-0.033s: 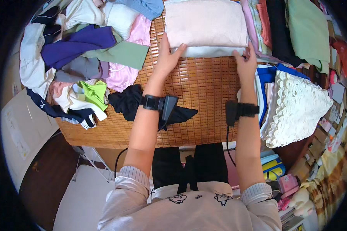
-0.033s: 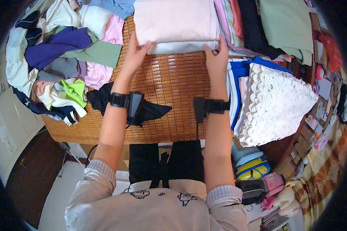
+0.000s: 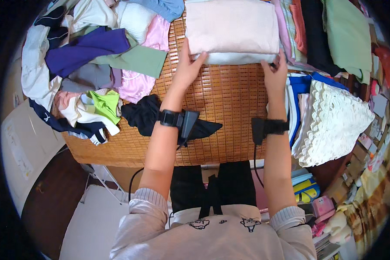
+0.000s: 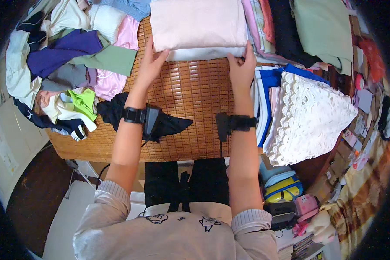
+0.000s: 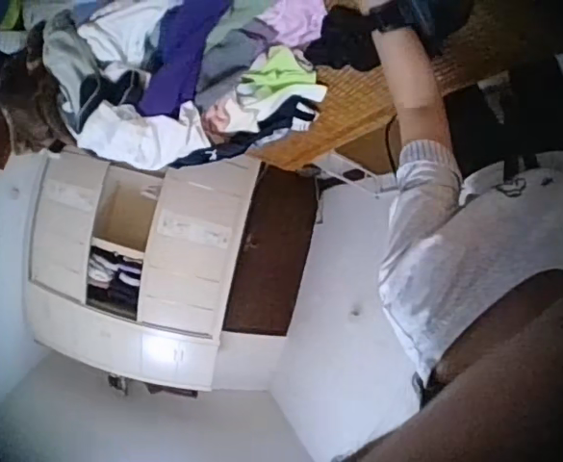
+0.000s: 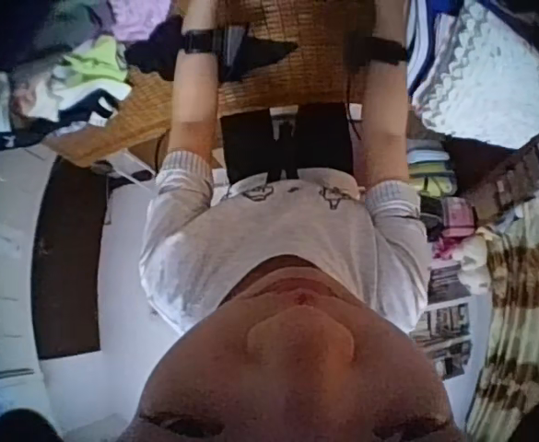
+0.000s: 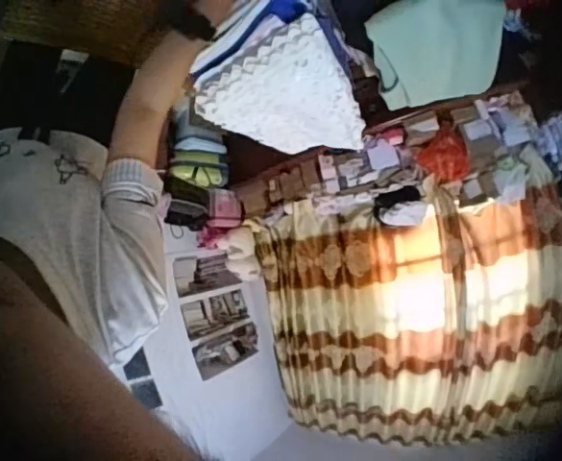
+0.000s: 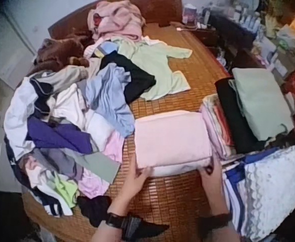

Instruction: Folding various items of clothing including t-shirts and shorts on a bed.

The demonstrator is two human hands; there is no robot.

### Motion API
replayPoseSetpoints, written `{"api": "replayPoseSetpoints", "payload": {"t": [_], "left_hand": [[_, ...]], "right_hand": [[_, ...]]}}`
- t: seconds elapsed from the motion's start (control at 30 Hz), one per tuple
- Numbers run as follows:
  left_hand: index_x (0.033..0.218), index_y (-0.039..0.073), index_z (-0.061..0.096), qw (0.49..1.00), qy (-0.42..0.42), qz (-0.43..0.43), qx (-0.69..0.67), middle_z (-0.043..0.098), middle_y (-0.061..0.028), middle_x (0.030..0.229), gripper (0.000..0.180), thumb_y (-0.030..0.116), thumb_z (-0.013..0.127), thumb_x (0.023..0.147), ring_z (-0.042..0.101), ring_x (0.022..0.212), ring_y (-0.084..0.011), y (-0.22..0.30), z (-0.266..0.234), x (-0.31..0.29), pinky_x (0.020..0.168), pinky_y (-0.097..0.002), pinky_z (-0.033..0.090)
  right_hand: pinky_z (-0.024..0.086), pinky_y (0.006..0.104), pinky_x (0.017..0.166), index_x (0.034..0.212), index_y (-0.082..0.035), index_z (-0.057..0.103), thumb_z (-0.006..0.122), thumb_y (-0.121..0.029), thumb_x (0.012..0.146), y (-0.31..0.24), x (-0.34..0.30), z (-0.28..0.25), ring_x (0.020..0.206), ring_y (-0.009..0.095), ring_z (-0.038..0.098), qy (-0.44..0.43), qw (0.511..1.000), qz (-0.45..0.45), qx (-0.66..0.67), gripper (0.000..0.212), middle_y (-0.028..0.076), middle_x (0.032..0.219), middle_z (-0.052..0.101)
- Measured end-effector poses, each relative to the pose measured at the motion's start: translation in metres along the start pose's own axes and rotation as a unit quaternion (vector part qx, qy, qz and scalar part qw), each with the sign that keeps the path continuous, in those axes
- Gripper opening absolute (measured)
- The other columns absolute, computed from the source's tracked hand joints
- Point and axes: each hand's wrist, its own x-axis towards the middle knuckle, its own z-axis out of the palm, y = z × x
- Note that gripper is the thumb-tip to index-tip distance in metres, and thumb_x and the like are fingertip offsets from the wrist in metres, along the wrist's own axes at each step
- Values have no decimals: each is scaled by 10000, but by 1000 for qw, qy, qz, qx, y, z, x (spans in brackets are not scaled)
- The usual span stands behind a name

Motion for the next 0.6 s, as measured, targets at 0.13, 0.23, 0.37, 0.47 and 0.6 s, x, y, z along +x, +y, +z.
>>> {"api": "replayPoseSetpoints", "payload": {"t": [0.13, 0.23, 0.37, 0.47, 0.6], "left_hand": [[1362, 27, 147, 993, -47, -59, -86, 388, -170, 1232, 677, 59, 559, 827, 447, 1059, -188, 13, 0, -30, 853, -279, 405], [1380, 108, 148, 985, -60, -109, -117, 364, -157, 1271, 680, 63, 550, 834, 441, 1008, -169, 20, -2, -40, 848, -262, 396], [1382, 107, 129, 987, -41, -93, -122, 345, -171, 1292, 691, 57, 547, 834, 434, 1051, -191, 6, -11, -48, 861, -274, 395], [1377, 84, 126, 977, -22, -116, -175, 358, -171, 1279, 697, 69, 558, 830, 438, 1054, -194, 9, -12, -46, 864, -276, 396], [1352, 33, 190, 978, -17, -105, -180, 400, -137, 1247, 625, 87, 548, 842, 494, 1023, -160, 17, -5, -23, 867, -286, 404]], "right_hand": [[399, 324, 791, 1284, -23, 334, 692, -100, 676, -15, -28, 7, 896, 232, 435, 50, 991, -34, -119, 710, 165, 1040, 437], [376, 328, 828, 1301, -29, 271, 674, -81, 680, -16, -43, 17, 925, 240, 412, 33, 997, -20, -69, 741, 150, 1101, 368], [378, 317, 818, 1276, -21, 296, 677, -94, 695, -20, -73, 29, 936, 231, 414, -31, 992, -63, -102, 699, 150, 1092, 378], [386, 318, 807, 1267, -4, 298, 682, -104, 701, -26, -70, 25, 938, 230, 418, -11, 998, -30, -62, 691, 158, 1112, 376], [407, 291, 799, 1247, 35, 305, 685, -218, 743, -22, -15, 18, 868, 198, 469, 96, 977, 105, 157, 680, 149, 1087, 414]]}}
